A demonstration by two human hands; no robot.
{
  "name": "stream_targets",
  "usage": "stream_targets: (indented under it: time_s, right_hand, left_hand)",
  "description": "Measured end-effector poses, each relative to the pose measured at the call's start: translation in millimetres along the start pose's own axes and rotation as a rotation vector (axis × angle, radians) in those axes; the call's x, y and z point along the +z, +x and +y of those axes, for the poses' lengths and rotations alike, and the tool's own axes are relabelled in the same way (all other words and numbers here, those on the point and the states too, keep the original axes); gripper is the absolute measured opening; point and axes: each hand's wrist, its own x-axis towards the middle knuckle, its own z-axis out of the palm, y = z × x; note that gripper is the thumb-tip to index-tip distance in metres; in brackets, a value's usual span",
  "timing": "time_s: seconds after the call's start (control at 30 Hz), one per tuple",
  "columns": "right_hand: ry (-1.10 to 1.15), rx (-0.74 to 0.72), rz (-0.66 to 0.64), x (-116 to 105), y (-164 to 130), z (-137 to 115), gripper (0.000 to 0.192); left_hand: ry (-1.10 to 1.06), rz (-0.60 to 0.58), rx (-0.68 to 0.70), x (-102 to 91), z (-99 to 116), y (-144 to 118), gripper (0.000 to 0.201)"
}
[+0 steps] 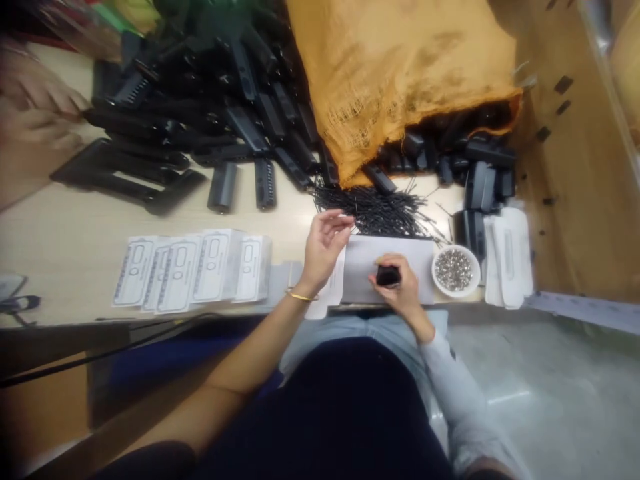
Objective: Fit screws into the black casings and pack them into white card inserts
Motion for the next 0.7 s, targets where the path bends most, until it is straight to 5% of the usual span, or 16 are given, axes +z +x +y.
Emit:
stream_targets:
  time_s: [0.2, 0.43, 0.5, 0.57, 0.7]
  right_hand:
    - [0.640, 0.330, 0.182, -3, 22, -10, 0.034]
    - [0.755, 0.387, 0.152, -7, 32, -15, 0.034]
    - [0.655, 0.398, 0.122, -9, 41, -10, 0.039]
    - [0.399, 0.370, 0.110, -16, 58, -2, 0.047]
    - [-0.425, 0.146, 0.157, -27, 93, 13, 0.065]
  left_hand:
    - [-0.061, -0.176, -0.189, 8.4, 3, -5, 0.042]
    - [-0.043, -0.454, -0.277, 21.2, 5, -14, 0.044]
    - [0.145, -0.569, -0.230, 23.5, 7, -18, 0.048]
    - [0.389, -0.564, -0.097, 19.0, 9, -23, 0.049]
    - [0.936, -0.263, 0.106, -13.8, 11, -35, 0.052]
